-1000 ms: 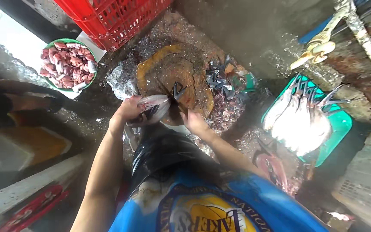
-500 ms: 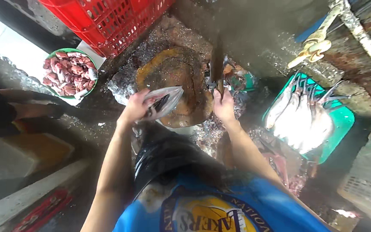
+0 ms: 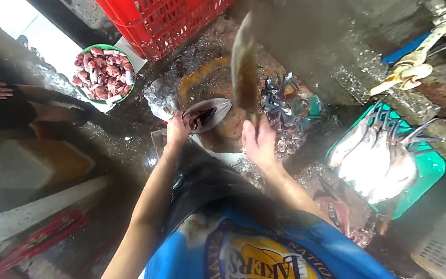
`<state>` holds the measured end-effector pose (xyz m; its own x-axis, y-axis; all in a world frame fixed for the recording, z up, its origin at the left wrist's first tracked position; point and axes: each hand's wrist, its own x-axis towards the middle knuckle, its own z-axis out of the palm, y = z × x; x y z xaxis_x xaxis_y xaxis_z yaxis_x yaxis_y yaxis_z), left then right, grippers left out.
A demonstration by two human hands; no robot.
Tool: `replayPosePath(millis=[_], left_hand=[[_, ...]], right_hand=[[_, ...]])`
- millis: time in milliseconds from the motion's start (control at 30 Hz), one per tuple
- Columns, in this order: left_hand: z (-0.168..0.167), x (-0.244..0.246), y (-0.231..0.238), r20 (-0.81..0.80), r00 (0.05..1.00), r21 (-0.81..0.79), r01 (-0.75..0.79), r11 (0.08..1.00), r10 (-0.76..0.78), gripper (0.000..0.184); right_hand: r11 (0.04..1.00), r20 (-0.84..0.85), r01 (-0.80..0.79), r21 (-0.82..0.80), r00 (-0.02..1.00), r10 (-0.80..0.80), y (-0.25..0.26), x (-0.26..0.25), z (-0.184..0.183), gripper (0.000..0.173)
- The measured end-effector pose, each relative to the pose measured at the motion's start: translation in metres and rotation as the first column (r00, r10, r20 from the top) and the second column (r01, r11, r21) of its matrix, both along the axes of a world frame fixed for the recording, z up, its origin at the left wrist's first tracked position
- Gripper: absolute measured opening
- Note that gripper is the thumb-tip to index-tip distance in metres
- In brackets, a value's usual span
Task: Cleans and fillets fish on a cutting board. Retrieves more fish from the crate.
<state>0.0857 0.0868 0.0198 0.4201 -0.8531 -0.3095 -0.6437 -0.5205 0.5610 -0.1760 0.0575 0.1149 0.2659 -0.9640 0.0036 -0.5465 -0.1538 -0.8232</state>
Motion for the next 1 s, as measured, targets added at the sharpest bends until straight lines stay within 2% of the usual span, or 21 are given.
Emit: replayPosePath(millis=[67,100,133,167,200,233,267,333,400,467,533,600,700,733,800,833,867,933,1000], left_hand=[[0.0,-0.002,0.001,0.005,1.0,0.01,0.002,1.0,-0.002,0.034],[0.0,-0.002,0.001,0.002,1.0,0.008,0.005,1.0,-0.005,0.034],[0.0,-0.001,0.0,0.002,1.0,0.006,0.004,1.0,-0.004,0.035],[-0.001,0.0,0.001,0.008,1.0,0.004,0.007,1.0,-0.007,0.035],[-0.001,-0.003,0.004,0.008,1.0,0.025,0.011,1.0,-0.011,0.037],[0.001,-0.006,0.005,-0.001,1.0,0.055,0.007,0.998,-0.007,0.037],[0.004,-0.007,0.005,-0.003,1.0,0.073,0.004,0.997,-0.003,0.036],[0.006,-0.009,0.012,0.02,0.999,0.04,0.038,0.998,-0.039,0.033],[0.003,-0.019,0.025,0.046,0.992,0.018,0.116,0.993,-0.117,0.033],[-0.004,-0.027,0.019,0.095,0.978,0.018,0.184,0.983,-0.185,0.038],[-0.01,-0.036,0.021,0.09,0.985,0.011,0.147,0.989,-0.147,0.039],[-0.012,-0.035,0.033,-0.022,0.998,-0.053,-0.06,0.997,0.059,0.037],[0.0,-0.02,0.047,-0.243,0.895,-0.156,-0.417,0.896,0.374,0.035],[0.003,-0.016,0.043,-0.369,0.835,-0.19,-0.498,0.846,0.409,0.036],[0.002,-0.02,0.035,-0.594,0.72,-0.24,-0.584,0.775,0.359,0.038],[-0.002,-0.025,0.03,-0.649,0.695,-0.254,-0.58,0.774,0.309,0.038],[-0.006,-0.032,0.028,-0.649,0.713,-0.257,-0.532,0.807,0.264,0.038],[-0.02,-0.046,0.029,-0.52,0.826,-0.185,-0.358,0.915,0.218,0.044],[-0.028,-0.051,0.023,-0.38,0.901,-0.052,-0.247,0.968,0.21,0.043]], right_hand=[[0.986,0.159,-0.009,-0.164,0.987,0.035,0.006,0.004,0.014,0.046],[0.982,0.144,-0.013,-0.188,0.989,0.041,0.011,0.005,0.002,0.046],[0.986,0.034,-0.031,-0.163,0.999,0.037,0.018,0.005,-0.025,0.045],[0.995,-0.205,-0.082,-0.056,0.976,0.069,0.027,0.003,-0.055,0.049],[0.978,-0.452,-0.127,0.163,0.872,0.188,0.032,0.006,-0.069,0.053],[0.927,-0.553,-0.126,0.354,0.771,0.317,0.028,0.014,-0.075,0.055],[0.876,-0.595,-0.12,0.467,0.69,0.412,0.018,0.026,-0.069,0.055],[0.83,-0.603,-0.119,0.544,0.633,0.486,-0.001,0.046,-0.047,0.053],[0.862,-0.614,-0.121,0.491,0.654,0.442,0.004,0.05,-0.052,0.049],[0.899,-0.617,-0.113,0.423,0.691,0.377,0.004,0.056,-0.078,0.053],[0.906,-0.595,-0.109,0.408,0.721,0.355,0.004,0.054,-0.09,0.053],[0.893,-0.531,-0.151,0.424,0.757,0.38,0.001,0.038,-0.091,0.053],[0.877,-0.496,-0.18,0.446,0.765,0.41,0.008,-0.004,-0.096,0.058],[0.865,-0.51,-0.17,0.472,0.748,0.425,0.008,-0.015,-0.091,0.06],[0.857,-0.546,-0.097,0.506,0.733,0.405,0.01,-0.026,-0.085,0.062],[0.866,-0.561,-0.037,0.498,0.749,0.354,0.007,-0.025,-0.085,0.061],[0.879,-0.57,0.025,0.477,0.77,0.287,0.003,-0.022,-0.088,0.061],[0.888,-0.564,0.124,0.443,0.808,0.169,-0.006,-0.013,-0.087,0.061],[0.892,-0.545,0.155,0.424,0.831,0.115,-0.017,-0.005,-0.077,0.065]])
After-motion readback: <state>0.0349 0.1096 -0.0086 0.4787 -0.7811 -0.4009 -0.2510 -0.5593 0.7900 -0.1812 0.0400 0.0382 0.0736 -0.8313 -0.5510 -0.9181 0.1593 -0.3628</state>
